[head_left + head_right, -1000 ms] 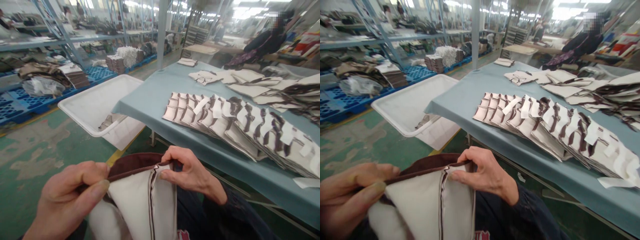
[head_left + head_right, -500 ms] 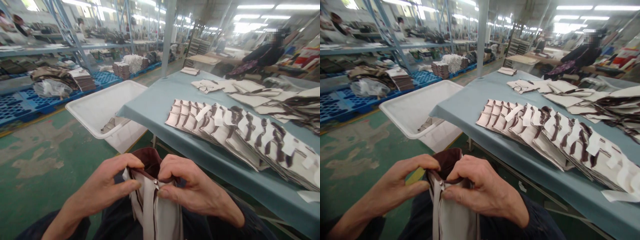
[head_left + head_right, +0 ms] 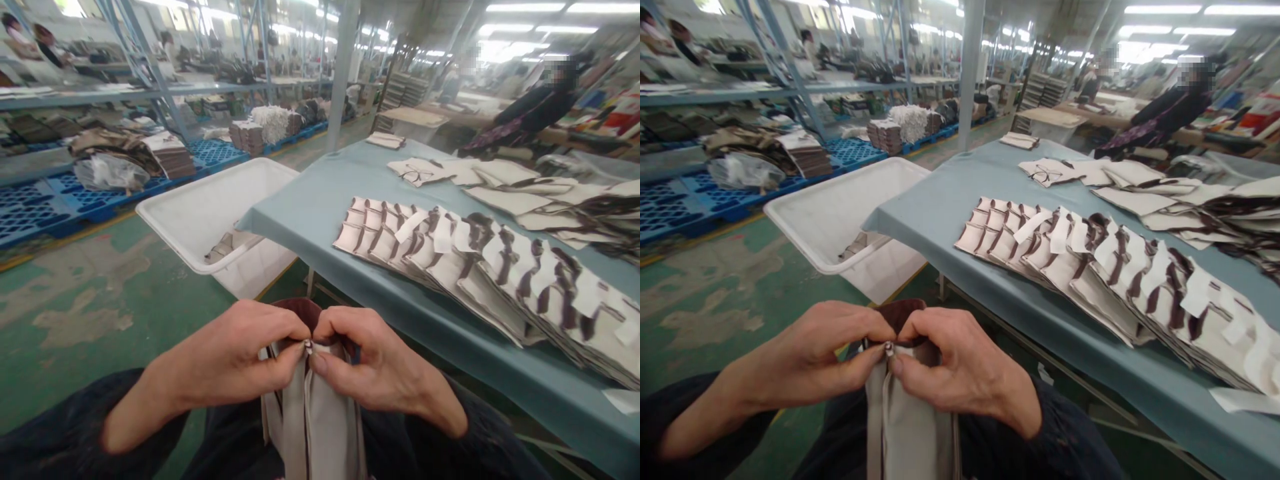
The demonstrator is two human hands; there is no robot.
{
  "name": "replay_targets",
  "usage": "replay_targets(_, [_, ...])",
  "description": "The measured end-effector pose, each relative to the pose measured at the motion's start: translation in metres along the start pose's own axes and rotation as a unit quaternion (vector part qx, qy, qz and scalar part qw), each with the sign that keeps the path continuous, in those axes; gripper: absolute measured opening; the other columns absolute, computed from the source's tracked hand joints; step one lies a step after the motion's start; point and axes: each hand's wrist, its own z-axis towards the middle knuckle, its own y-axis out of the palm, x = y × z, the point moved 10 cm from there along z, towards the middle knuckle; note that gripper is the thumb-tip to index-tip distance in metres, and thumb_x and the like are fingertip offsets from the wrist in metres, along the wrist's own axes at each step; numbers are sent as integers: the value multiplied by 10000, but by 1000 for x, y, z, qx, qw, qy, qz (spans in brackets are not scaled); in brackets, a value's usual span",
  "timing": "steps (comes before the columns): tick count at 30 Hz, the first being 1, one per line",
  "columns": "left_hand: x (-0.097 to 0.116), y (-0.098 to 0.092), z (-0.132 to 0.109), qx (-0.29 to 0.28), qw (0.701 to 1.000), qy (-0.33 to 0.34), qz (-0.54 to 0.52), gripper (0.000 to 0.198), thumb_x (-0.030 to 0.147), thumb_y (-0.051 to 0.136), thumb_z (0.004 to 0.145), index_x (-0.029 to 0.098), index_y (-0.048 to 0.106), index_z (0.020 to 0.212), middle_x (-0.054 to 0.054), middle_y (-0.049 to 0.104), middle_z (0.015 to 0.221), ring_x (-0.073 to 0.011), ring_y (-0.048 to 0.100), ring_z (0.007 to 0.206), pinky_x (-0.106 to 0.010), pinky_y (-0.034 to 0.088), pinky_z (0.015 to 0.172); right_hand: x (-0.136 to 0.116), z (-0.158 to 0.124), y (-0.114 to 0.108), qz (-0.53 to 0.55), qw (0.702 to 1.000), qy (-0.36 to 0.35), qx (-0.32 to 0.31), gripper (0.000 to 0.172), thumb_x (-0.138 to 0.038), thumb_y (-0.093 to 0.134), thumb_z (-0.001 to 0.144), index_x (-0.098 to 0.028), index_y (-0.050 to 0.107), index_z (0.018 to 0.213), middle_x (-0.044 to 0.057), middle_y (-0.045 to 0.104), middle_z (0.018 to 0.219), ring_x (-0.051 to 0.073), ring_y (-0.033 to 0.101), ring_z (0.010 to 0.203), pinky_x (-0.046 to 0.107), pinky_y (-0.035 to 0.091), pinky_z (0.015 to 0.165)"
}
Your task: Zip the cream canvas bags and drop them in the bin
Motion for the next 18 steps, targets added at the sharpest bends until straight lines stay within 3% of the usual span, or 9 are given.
replay_targets(7, [-24,9,-8,-5,983,-131,-127,254,205,480,1028,205,618,815,50,593,702,-113,532,598,-199,409,573,19,1,4,27,999,35,13,36,-222,655,828,-200,633,845,-61,561,693,96,450,576,222,355,537])
replay_targets(13, [-29,19,-14,12,960,-183,-212,280,280,505,1036,199,615,791,7,625,741,-145,532,629,-224,412,555,27,-5,9,42,998,53,18,63,-238,640,824,-205,638,878,-51,583,707,106,469,571,229,377,532])
replay_targets(18, [-34,24,-17,10,946,-210,-248,253,284,572,973,191,614,741,28,579,678,-125,494,588,-206,392,530,26,-6,11,35,998,43,16,54,-229,656,826,-201,655,872,-46,608,721,108,486,585,232,384,545])
